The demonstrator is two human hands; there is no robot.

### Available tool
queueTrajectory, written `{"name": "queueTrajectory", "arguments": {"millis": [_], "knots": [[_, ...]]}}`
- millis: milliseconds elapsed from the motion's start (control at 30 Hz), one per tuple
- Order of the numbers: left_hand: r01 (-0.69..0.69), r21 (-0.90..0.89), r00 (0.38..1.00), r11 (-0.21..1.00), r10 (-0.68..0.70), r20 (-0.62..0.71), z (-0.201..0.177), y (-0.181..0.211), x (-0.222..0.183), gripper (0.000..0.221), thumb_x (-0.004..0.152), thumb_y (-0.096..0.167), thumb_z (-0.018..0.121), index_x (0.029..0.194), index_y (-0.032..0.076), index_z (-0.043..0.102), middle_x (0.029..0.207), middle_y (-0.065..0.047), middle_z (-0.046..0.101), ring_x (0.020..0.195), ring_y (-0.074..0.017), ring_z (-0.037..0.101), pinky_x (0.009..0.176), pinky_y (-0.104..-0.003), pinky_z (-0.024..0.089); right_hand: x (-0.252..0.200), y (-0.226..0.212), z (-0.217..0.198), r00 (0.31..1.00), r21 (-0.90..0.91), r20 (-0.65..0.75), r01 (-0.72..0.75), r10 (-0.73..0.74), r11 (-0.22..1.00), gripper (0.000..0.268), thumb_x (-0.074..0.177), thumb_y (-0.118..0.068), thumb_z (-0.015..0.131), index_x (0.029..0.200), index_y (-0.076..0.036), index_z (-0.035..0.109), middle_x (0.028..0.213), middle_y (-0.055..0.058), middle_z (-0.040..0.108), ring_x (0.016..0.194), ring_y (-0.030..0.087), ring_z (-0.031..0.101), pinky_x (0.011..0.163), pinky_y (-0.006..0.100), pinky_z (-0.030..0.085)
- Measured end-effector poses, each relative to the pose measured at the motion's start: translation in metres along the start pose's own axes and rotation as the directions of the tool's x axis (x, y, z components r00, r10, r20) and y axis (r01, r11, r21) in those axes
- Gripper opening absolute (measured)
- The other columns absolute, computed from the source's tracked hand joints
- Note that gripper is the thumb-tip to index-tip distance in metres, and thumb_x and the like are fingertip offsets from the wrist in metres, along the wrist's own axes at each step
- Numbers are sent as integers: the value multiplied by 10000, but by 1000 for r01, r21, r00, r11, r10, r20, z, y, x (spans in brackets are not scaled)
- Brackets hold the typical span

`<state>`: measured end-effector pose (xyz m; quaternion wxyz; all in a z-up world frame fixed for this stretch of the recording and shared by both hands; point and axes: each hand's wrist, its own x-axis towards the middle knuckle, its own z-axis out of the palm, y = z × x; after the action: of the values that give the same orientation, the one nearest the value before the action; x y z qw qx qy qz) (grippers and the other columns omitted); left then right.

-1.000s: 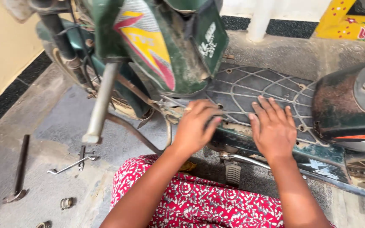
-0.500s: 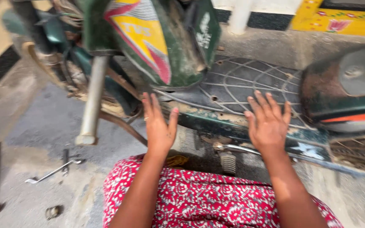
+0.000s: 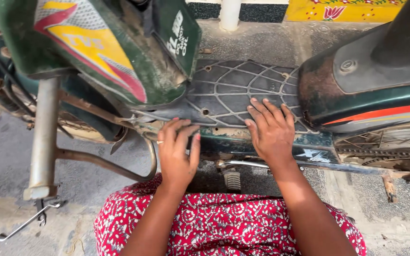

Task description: The person kneels beside a moped and pulls the rubber floor mat off the footboard, then works on the exposed floor panel area. They later position the rubber mat back over the footboard, align it with the mounting holes, and press it down to seat it in place.

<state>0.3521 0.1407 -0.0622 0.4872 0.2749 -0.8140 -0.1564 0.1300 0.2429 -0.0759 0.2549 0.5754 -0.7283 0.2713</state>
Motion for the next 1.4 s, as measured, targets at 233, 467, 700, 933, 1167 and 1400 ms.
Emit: {"name": "queueTrajectory", "arguments": {"millis": [233,467,700,933,1167,1400], "knots": [[-208,119,962,971,182,202,17,6,29,396,874,196,766,1232,35,717,1381,-165,626,1338,-388,525,1152,-557,361,14,11,3,991,10,-131,27,-25,1000,153,1021,-201,663,962,-74,724,1197,14,758,1156,251,716,999,446,538],[-170,133,960,976,134,247,30,-11,32,338,869,219,773,1174,73,757,1270,-85,712,1279,-336,589,1154,-542,388,15,14,18,983,-62,-182,14,-25,998,94,935,-155,671,898,-70,689,1202,83,748,1114,270,712,910,420,586],[-160,89,963,983,136,232,29,-16,28,334,881,201,754,1195,88,762,1281,-74,714,1291,-331,590,1160,-531,389,15,8,9,987,66,-147,-61,70,996,98,958,-147,679,930,-53,683,1234,84,729,1122,300,694,920,423,566],[-133,21,935,991,119,333,52,-5,69,394,981,341,672,1250,55,708,1410,-117,635,1432,-371,506,1135,-496,416,22,6,7,983,65,-20,-179,180,982,134,921,-208,699,938,-75,693,1232,56,698,1091,310,627,941,465,496],[-196,200,863,960,72,500,142,-58,127,835,971,631,550,1447,-53,495,1569,-222,429,1492,-410,306,1207,-534,222,25,9,2,982,99,8,-190,190,977,146,925,-216,687,962,-76,696,1236,64,691,1105,316,621,939,455,483],[-71,274,789,959,-114,604,137,-48,131,925,920,716,500,1493,-9,446,1595,-178,384,1512,-363,279,1236,-509,160,16,-3,-7,998,15,-22,-63,63,998,169,960,-224,697,1063,-93,726,1270,69,683,1234,294,608,1103,526,420]]}}
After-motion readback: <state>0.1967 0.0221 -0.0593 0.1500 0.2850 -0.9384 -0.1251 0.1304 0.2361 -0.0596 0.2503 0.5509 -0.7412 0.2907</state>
